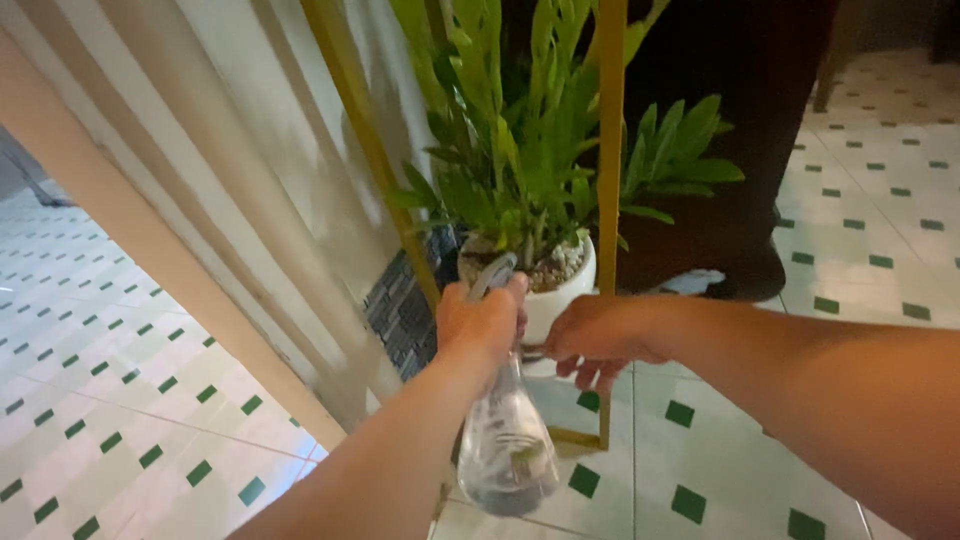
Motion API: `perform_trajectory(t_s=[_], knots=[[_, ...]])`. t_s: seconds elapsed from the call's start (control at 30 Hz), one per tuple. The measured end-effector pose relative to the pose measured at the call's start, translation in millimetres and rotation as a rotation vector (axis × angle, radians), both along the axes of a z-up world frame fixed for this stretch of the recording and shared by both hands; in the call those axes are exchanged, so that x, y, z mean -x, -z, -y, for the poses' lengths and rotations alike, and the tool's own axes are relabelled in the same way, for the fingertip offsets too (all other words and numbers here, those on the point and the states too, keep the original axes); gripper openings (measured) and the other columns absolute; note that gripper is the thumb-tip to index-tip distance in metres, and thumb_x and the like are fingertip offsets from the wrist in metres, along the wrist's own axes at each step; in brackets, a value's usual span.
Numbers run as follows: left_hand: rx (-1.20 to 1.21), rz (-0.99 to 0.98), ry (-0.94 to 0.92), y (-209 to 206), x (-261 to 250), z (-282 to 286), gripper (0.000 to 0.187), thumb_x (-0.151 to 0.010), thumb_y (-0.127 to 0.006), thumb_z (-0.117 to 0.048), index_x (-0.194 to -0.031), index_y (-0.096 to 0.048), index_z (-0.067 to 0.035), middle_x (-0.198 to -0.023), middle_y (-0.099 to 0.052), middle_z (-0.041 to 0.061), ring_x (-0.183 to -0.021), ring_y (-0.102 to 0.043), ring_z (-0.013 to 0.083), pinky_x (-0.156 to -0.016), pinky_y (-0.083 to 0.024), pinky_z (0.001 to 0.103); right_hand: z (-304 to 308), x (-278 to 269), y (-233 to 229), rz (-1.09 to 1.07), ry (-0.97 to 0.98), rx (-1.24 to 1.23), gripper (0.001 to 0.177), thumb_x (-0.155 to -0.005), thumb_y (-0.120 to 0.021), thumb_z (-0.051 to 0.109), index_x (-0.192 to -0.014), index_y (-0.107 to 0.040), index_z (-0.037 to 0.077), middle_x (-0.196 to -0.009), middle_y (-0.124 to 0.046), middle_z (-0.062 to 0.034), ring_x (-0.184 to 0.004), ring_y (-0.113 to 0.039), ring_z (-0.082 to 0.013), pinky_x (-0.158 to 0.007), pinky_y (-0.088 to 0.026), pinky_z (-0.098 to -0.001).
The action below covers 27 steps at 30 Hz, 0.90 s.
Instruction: Spraying water onto a potted indoor plant using a spray bottle.
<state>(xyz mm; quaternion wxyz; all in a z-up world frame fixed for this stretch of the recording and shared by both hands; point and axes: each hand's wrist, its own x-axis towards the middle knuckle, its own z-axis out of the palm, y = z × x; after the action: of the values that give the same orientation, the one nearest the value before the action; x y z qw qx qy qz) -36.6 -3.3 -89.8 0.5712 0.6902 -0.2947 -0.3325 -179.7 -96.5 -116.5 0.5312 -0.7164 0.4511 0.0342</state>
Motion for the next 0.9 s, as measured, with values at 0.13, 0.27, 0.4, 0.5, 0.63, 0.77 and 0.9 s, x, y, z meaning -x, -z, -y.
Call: perform_trajectory(t_s=[0.13, 0.27, 0.4, 0.5, 0.63, 0.77, 0.9], knots=[[0.017, 0.144, -0.031, -20.7, -0.7, -16.1, 0.034, -0.085, -0.077, -0.032, -0.084, -0.066, 0.0, -0.071, -0.07, 0.011, -0.055, -0.063, 0.0212, -0.051, -0.051, 0.037, 7.5, -4.6, -8.4, 0.031, -0.048, -0.002, 0.046, -0.089, -0.067, 0.029, -0.126, -0.069, 0.002, -0.109, -0.074, -0.0133, -0.086, -0.074, -0.0248, -0.072, -0.062, -0.0386], [0.122, 0.015, 0.113, -33.1, -9.2, -20.4, 0.028, -0.085, -0.075, -0.031, -0.086, -0.071, -0.003, -0.074, -0.071, 0.007, -0.06, -0.065, 0.0154, -0.051, -0.053, 0.035, -3.2, -14.7, -38.6, 0.009, 0.008, -0.002, 0.043, -0.088, -0.067, 0.026, -0.125, -0.068, 0.002, -0.109, -0.074, -0.0125, -0.084, -0.072, -0.0274, -0.07, -0.062, -0.0407], [0.193, 0.058, 0.028, -53.1, -7.5, -24.8, 0.025, -0.084, -0.073, -0.033, -0.09, -0.073, -0.009, -0.076, -0.073, 0.003, -0.064, -0.069, 0.0127, -0.051, -0.057, 0.035, 1.3, -16.9, -45.6, 0.05, -0.014, 0.037, 0.045, -0.088, -0.068, 0.027, -0.122, -0.067, -0.003, -0.108, -0.074, -0.0169, -0.085, -0.075, -0.0288, -0.07, -0.063, -0.0404], [0.143, 0.055, -0.009, -76.9, -5.2, -39.5, 0.029, -0.086, -0.074, -0.033, -0.09, -0.071, -0.004, -0.073, -0.07, 0.007, -0.058, -0.065, 0.0189, -0.051, -0.055, 0.036, 6.1, -19.2, -54.6, 0.076, -0.042, -0.027, 0.044, -0.088, -0.067, 0.027, -0.122, -0.067, -0.001, -0.107, -0.074, -0.0182, -0.084, -0.074, -0.0295, -0.07, -0.063, -0.0426], [0.13, 0.158, -0.026, -87.5, -5.1, -40.0, 0.032, -0.086, -0.074, -0.034, -0.089, -0.072, -0.003, -0.07, -0.068, 0.007, -0.056, -0.064, 0.0199, -0.05, -0.054, 0.036, 7.8, -24.6, -70.2, 0.047, -0.059, 0.025, 0.043, -0.089, -0.066, 0.027, -0.123, -0.065, 0.002, -0.11, -0.072, -0.0153, -0.088, -0.074, -0.0303, -0.07, -0.062, -0.0422], [0.257, 0.008, 0.02, -86.4, -12.8, -29.6, 0.031, -0.084, -0.075, -0.032, -0.095, -0.075, -0.003, -0.068, -0.067, 0.007, -0.056, -0.061, 0.0192, -0.05, -0.051, 0.035, 11.0, -26.6, -80.5, 0.04, -0.008, 0.059, 0.046, -0.088, -0.068, 0.03, -0.124, -0.067, 0.002, -0.113, -0.075, -0.0159, -0.09, -0.076, -0.0304, -0.072, -0.064, -0.0415], [0.278, 0.24, -0.049, -88.9, -14.8, -26.5, 0.036, -0.084, -0.074, -0.034, -0.098, -0.078, -0.001, -0.07, -0.072, 0.007, -0.061, -0.062, 0.0189, -0.058, -0.051, 0.036, 4.9, -25.6, -91.0, 0.034, -0.011, 0.082, 0.048, -0.09, -0.067, 0.031, -0.126, -0.066, -0.001, -0.114, -0.074, -0.0157, -0.091, -0.076, -0.0295, -0.073, -0.065, -0.0406]])
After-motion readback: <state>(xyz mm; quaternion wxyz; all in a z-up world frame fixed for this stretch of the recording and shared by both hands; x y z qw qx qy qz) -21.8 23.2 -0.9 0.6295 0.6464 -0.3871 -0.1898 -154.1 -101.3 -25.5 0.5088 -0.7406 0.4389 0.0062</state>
